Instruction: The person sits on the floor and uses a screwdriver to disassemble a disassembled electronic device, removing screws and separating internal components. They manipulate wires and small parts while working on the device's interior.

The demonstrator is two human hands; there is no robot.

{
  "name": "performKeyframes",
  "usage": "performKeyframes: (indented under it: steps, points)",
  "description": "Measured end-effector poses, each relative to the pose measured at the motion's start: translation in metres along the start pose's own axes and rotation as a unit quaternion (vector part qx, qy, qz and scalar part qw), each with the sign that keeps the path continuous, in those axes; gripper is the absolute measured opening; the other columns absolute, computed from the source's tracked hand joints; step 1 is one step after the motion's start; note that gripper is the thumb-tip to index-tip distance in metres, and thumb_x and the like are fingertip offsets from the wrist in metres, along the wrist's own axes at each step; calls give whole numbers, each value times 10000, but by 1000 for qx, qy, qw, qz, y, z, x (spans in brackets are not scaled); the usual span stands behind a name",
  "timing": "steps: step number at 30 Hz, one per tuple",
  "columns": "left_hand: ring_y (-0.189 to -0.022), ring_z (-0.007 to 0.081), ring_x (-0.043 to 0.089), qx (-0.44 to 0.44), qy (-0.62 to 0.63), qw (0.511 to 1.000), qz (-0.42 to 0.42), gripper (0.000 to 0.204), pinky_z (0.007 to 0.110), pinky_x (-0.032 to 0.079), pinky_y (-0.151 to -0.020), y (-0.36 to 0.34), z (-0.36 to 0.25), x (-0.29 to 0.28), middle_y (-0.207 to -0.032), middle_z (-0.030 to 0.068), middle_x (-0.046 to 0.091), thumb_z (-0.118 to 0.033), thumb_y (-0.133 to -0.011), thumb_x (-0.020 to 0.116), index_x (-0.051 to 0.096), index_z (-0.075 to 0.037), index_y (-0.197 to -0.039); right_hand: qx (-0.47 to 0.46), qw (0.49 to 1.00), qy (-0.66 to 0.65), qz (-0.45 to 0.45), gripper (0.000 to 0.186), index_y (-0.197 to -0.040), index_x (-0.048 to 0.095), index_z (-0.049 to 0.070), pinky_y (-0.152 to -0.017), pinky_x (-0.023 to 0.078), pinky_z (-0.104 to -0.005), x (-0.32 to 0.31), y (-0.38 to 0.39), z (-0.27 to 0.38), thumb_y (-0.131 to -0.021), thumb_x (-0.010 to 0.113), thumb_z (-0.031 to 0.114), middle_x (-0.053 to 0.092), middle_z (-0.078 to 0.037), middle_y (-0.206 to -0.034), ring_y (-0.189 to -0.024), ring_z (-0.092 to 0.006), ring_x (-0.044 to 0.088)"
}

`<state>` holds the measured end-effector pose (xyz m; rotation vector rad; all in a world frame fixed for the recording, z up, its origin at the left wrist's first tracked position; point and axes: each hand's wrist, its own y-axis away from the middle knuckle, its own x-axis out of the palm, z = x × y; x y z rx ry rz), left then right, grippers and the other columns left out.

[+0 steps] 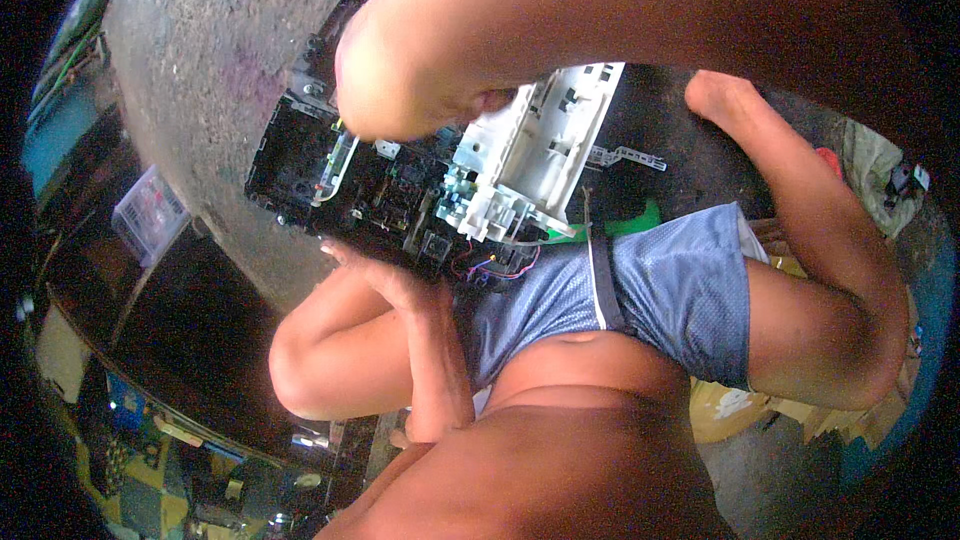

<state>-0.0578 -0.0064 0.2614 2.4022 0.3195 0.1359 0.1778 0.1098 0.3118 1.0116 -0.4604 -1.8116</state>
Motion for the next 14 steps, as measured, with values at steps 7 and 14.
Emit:
performKeyframes:
  steps: [7, 14]
  points:
    - [-1341, 301, 441, 8, -58, 998, 20, 918, 479, 351, -1146, -12, -6, -1, -1511, 95, 408, -801, -922, 258, 265, -140, -1558, -363, 812, 358, -283, 61, -668, 723, 134, -790, 531, -380, 19, -6, -28, -665, 686, 182, 650, -50, -817, -959, -230, 634]
    - [-1327, 311, 464, 26, -20, 999, -2, 861, 482, 359, -1141, -14, -14, -2, -1494, 108, 436, -757, -953, 262, 299, -128, -1541, -91, 910, -314, -257, 396, -1016, 721, 62, -855, 538, -338, -4, -8, -15, -723, 778, 322, 737, -142, -1008, -972, -271, 696]
